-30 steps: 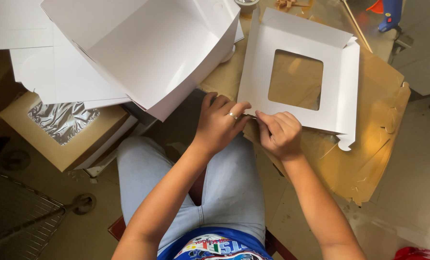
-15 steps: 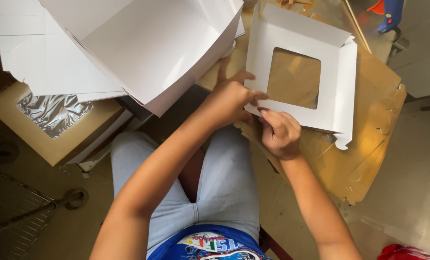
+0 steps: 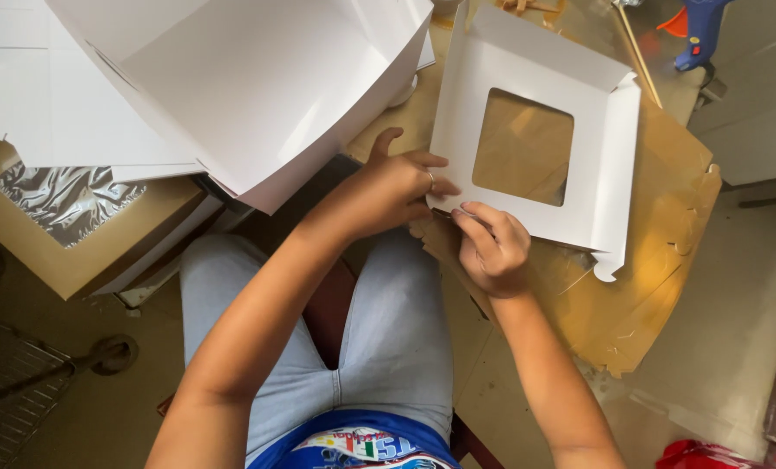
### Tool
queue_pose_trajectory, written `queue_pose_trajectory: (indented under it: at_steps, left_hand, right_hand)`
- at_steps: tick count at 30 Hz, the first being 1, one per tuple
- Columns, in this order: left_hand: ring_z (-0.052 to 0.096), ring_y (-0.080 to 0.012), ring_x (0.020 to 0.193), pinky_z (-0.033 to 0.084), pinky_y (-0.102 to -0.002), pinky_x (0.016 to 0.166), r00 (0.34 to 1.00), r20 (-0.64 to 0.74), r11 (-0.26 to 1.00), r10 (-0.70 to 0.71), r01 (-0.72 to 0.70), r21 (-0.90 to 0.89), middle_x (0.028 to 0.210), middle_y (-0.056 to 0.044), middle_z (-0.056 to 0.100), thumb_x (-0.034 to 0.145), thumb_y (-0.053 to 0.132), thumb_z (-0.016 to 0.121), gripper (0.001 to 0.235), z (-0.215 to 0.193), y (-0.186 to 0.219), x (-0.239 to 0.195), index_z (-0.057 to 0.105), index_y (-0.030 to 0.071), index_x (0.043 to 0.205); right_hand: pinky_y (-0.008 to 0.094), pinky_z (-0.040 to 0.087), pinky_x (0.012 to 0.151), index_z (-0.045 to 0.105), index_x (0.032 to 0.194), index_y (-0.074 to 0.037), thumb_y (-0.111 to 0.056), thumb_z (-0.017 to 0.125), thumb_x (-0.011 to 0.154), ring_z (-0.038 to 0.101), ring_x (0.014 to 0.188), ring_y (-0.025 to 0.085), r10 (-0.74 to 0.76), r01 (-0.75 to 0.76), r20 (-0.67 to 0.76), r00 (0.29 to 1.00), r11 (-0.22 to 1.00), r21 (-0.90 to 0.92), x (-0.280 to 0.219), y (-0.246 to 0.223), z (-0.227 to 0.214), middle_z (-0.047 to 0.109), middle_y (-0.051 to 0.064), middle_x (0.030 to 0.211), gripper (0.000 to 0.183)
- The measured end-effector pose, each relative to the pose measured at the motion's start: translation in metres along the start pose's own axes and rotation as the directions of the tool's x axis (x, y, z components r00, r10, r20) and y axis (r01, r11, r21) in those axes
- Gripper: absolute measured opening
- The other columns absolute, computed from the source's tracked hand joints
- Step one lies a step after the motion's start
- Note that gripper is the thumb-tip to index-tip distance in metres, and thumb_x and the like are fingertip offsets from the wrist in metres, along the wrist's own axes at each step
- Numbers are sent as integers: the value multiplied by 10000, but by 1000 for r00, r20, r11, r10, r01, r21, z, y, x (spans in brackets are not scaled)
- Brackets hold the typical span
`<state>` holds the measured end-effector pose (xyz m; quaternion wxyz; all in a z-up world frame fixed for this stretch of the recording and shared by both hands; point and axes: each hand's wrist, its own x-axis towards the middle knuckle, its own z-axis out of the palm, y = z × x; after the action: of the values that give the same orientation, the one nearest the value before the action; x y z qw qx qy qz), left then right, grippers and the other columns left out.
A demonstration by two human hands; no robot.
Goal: The person folds the edges of a white paper box and then folds the flaps of a white paper box lid with a clear window. They smooth the flaps and adjust the edges to form the lid shape.
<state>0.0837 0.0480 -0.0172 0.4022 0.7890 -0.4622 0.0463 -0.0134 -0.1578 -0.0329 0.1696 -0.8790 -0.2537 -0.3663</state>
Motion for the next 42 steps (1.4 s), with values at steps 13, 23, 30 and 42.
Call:
queue_pose_trajectory:
  at_steps: [13, 23, 30, 42]
  left_hand:
    - [676, -194, 1000, 281, -552, 1129, 995, 95, 999, -19, 22, -33, 907, -19, 762, 712, 80, 832, 331, -15, 7, 13, 807, 131, 1039]
    - [692, -305, 930, 551, -412, 821, 998, 52, 981, -45, 54, -189, 1002, -142, 731, 657, 57, 869, 576, -11, 4, 15, 716, 72, 1212]
    - [709, -320, 865, 578, -402, 786, 979, 105, 983, -176, 181, -38, 1003, -177, 701, 773, 68, 800, 322, 7, 4, 14, 762, 79, 1092]
    - [534, -257, 1456, 233, -510, 1304, 987, -26, 979, -158, 160, 124, 1268, -85, 733, 918, -66, 592, 348, -13, -14, -19, 786, 135, 1126]
  right_hand:
    - [407, 557, 744, 695, 1003, 24, 140, 688, 828, 680, 824, 329, 75, -75, -9, 997, 996, 44, 24, -9, -12, 687, 144, 897, 210]
    - [300, 543, 658, 750, 1020, -5, -8, 720, 903, 703, 718, 201, 422, -546, 463, 780, 820, 172, 58, -8, -28, 729, 120, 895, 120]
    - [281, 618, 814, 717, 1096, 8, -18, 683, 942, 742, 921, 214, 443, -628, 479, 758, 694, 352, 48, -5, -27, 748, 104, 1065, 160]
    - [301, 534, 693, 772, 1120, -70, -52, 753, 946, 706, 830, 197, 585, -648, 434, 685, 761, -4, 32, 5, -71, 766, 72, 1022, 175]
